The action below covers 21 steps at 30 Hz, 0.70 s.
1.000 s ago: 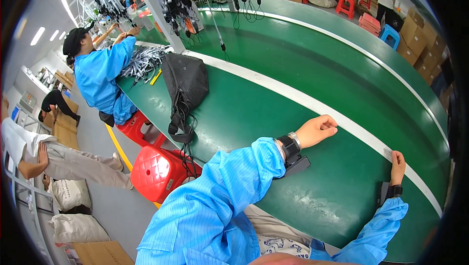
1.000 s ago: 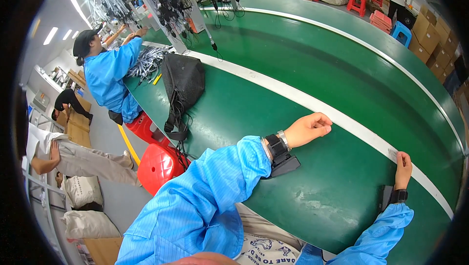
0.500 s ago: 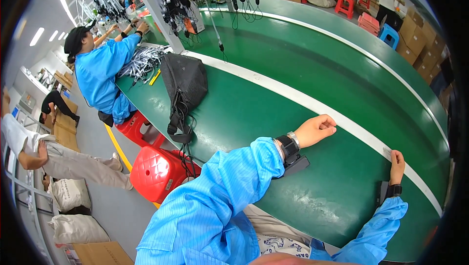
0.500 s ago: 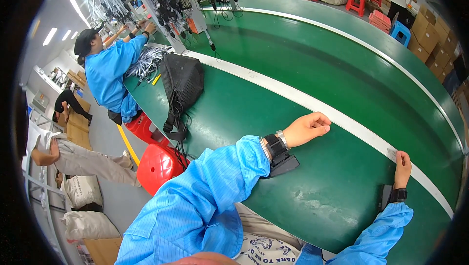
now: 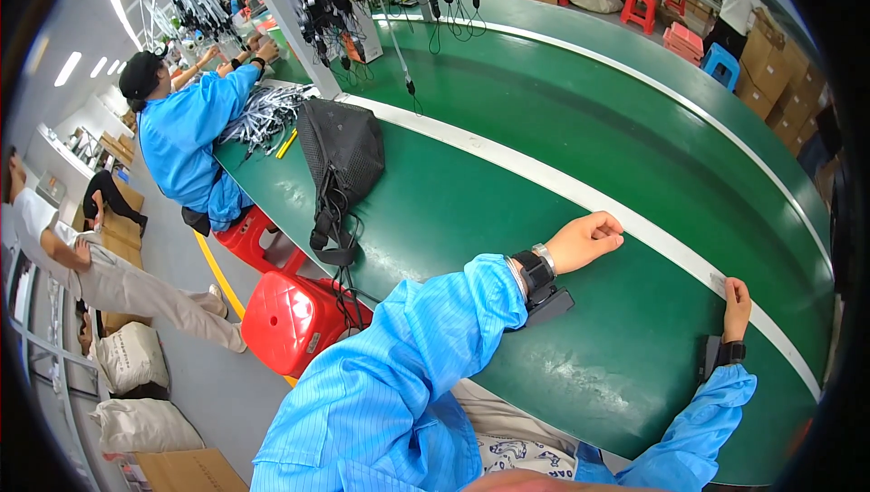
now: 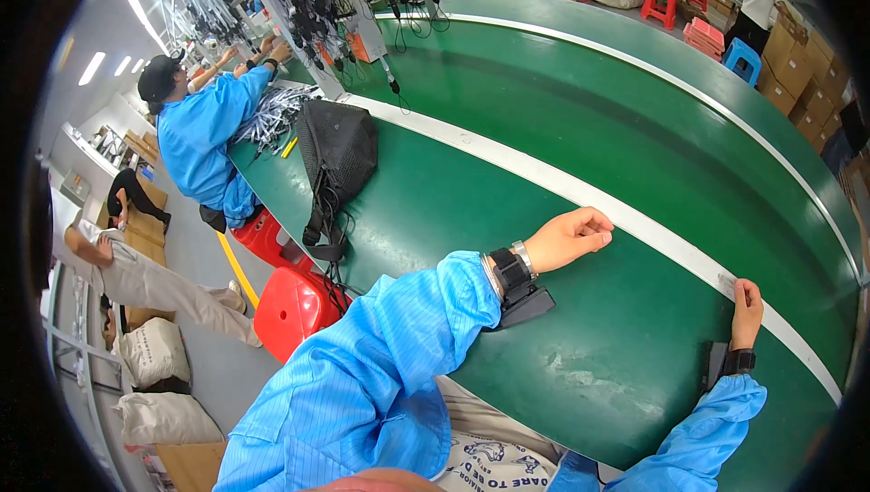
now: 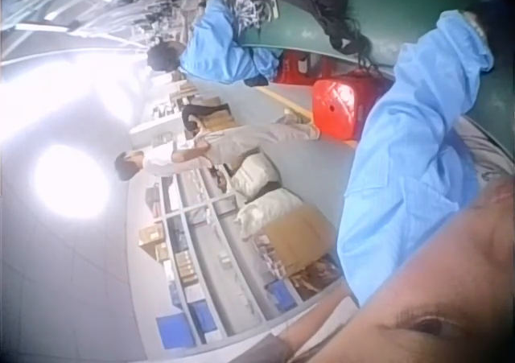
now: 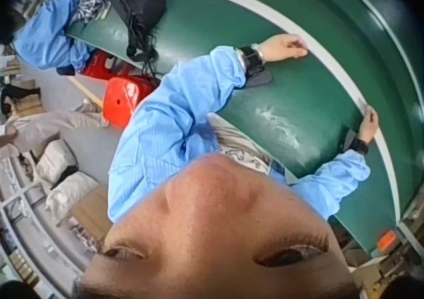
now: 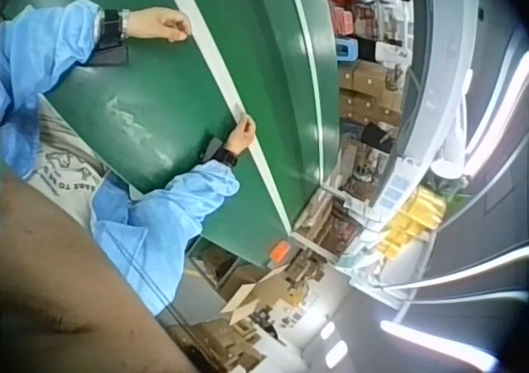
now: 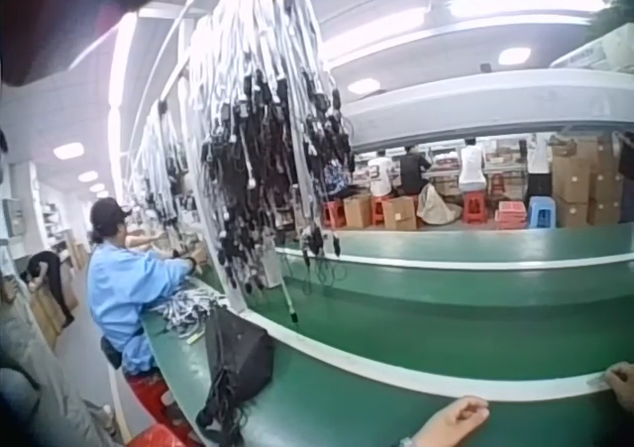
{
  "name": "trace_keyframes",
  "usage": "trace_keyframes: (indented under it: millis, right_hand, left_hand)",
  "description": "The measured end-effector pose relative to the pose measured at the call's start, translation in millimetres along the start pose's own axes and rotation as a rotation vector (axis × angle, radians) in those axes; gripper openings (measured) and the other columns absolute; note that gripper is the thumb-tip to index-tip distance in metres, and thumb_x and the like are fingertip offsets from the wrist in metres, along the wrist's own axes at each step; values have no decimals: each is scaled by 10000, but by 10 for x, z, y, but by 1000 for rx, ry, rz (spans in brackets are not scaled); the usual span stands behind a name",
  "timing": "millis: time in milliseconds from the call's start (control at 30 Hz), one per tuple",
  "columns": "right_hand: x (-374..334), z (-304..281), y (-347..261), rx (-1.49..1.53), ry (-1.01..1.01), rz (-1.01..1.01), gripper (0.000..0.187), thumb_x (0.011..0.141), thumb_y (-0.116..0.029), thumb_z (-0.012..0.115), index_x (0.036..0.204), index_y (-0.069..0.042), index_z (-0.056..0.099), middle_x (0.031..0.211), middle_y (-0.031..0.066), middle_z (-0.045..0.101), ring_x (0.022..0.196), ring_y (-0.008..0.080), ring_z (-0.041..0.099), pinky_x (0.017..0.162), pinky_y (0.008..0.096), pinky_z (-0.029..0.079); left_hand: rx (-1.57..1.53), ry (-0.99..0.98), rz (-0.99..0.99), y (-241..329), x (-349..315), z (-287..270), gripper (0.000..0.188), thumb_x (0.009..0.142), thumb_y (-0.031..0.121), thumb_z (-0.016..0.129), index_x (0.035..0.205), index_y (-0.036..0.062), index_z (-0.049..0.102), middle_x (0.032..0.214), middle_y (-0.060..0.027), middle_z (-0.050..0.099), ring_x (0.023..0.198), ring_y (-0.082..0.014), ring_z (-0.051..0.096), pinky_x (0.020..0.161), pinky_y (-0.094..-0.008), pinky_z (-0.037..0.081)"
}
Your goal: The person picks up a box, opens the lid, and folds the inner flaps before closing the lid and placing the box back onto the conveyor belt. This process is repeated with several more boxes.
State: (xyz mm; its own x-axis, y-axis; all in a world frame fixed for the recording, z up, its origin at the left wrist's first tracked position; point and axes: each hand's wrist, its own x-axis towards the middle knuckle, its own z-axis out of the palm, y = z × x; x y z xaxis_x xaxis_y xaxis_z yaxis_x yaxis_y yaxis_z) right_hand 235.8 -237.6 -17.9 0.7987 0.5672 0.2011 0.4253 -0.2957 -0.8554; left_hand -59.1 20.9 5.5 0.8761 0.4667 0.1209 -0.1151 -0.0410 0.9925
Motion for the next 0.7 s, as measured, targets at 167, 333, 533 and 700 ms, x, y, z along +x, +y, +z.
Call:
trace_keyframes:
  millis: [167,333,533,700]
  right_hand:
    - [4,-105,95,-25,-2,-10,164,826,-173,537,891,-24,562,830,-2,552,773,76,488,695,197,380]
    - [4,20,14,-210,40,-82,212,808,-213,550,882,-18,584,860,66,589,814,150,533,738,245,410]
    - [-73,70,-174,-113,74,-40,178,804,-183,565,869,-17,579,795,15,574,748,89,510,686,214,403]
    - [-137,16,-184,-50,63,-25,163,805,-176,565,865,-25,577,779,-4,559,731,72,496,672,201,391]
  left_hand:
    - [-58,-28,26,-56,35,41,206,812,142,552,975,26,502,830,-24,545,759,-80,517,694,-225,434]
    - [59,-3,-4,-70,37,-13,199,819,151,550,972,28,517,873,-31,556,818,-103,532,710,-236,446]
    - [-48,-36,-33,-50,55,-27,203,821,144,539,985,26,515,889,-43,552,813,-117,530,719,-244,446]
    - [-39,-39,-58,-16,38,43,195,833,122,518,992,10,502,938,-66,548,869,-142,534,747,-262,455]
